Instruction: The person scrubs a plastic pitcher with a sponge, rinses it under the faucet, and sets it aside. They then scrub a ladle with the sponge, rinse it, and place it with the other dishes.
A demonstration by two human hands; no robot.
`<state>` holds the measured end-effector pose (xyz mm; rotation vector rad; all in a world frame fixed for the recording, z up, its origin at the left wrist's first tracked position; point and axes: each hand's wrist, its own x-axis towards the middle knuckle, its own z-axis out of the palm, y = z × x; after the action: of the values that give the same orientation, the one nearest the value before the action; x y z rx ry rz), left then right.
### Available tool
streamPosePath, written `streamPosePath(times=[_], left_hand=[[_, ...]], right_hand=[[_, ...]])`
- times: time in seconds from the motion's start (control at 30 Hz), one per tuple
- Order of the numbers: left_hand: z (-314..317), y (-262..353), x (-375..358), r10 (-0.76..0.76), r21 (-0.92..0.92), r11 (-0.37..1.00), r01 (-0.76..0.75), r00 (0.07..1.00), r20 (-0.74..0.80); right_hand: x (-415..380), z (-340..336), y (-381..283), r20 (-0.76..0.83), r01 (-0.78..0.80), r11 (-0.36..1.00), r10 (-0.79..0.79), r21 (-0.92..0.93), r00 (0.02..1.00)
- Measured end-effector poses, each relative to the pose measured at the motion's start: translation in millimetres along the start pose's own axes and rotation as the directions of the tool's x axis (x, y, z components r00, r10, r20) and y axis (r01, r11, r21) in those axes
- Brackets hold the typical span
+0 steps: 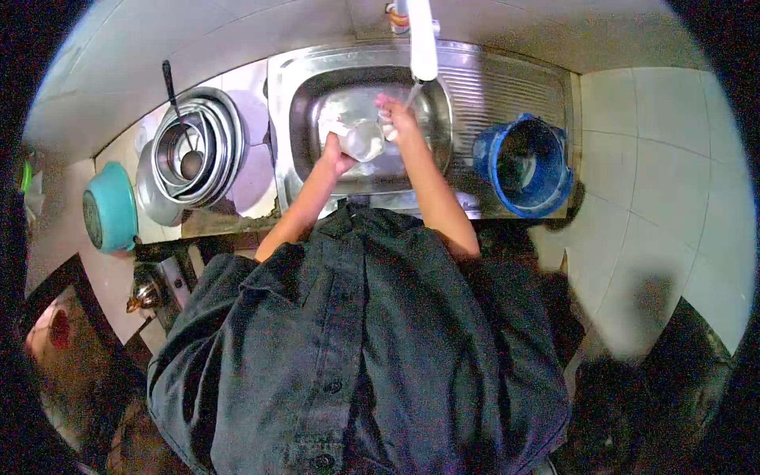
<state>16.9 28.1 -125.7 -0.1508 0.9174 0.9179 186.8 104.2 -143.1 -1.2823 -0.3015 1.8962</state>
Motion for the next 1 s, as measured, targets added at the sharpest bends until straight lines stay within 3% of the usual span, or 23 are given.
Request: streamPosePath(times=[0.03,0.1,0.13,0.2,0.23,0.27,0.33,0.47,0.5,0.63,0.7,0.93,1.0], left_hand=[[-7.7,0.1,0.7,0.049,-0.007,0.999,-0.049,0.999,-0.011],[-26.4,1.3,6.0,0.037,0.0,0.999,-0.037,0.996,-0.077],[-36.3,0.3,9.8,0.009,0.01,1.0,-0.008,0.99,-0.138],[-39.5,-0.8,8.3,0.062,0.031,0.998,-0.059,0.993,-0.1],[-29.3,1.9,1.5,0.051,0.001,0.999,-0.051,0.993,-0.105],[-19.5,2.1,-4.7,0.032,-0.028,0.999,-0.035,0.993,-0.109],[-2.4,4.0,-12.7,0.001,0.005,1.0,0.0,0.99,-0.141],[13.6,5.1,-20.1,-0.022,0.037,0.999,0.027,0.988,-0.15],[14.5,4.5,-19.1,-0.024,0.04,0.999,0.031,0.989,-0.149],[23.3,2.8,-17.9,-0.048,0.036,0.998,0.052,0.995,-0.09],[23.9,3.6,-17.2,-0.057,0.01,0.998,0.057,0.998,-0.02],[19.6,2.8,-7.4,-0.104,-0.014,0.994,0.105,0.994,0.009],[17.7,2.8,-4.0,-0.137,-0.022,0.99,0.138,0.989,0.051]], right_hand=[[-2.2,14.5,4.9,0.013,-0.007,1.0,0.007,-0.005,1.0],[-12.1,43.5,7.3,-0.362,-0.078,0.987,0.123,0.137,0.924],[-5.9,45.0,10.1,-0.353,-0.083,0.988,0.124,0.129,0.927],[23.7,16.2,34.2,-0.355,0.021,0.947,0.1,0.321,0.929],[87.8,-49.9,73.7,-0.082,-0.077,0.93,0.114,0.359,0.99],[126.5,-65.8,97.2,-0.091,-0.072,0.929,0.112,0.363,0.99],[169.2,-74.1,119.2,-0.294,0.134,0.701,0.113,0.7,0.949],[180.2,-80.5,106.9,-0.249,0.199,0.615,-0.003,0.763,0.968],[62.8,-14.5,26.9,-0.355,0.216,0.62,0.108,0.754,0.929],[43.6,-1.3,9.6,-0.461,0.317,0.603,0.096,0.732,0.882],[35.1,1.3,9.0,-0.454,0.318,0.67,0.033,0.671,0.89],[1.3,14.9,3.8,-0.371,0.344,0.843,-0.188,0.414,0.909],[-11.3,19.7,1.5,-0.378,0.334,0.854,-0.178,0.4,0.908]])
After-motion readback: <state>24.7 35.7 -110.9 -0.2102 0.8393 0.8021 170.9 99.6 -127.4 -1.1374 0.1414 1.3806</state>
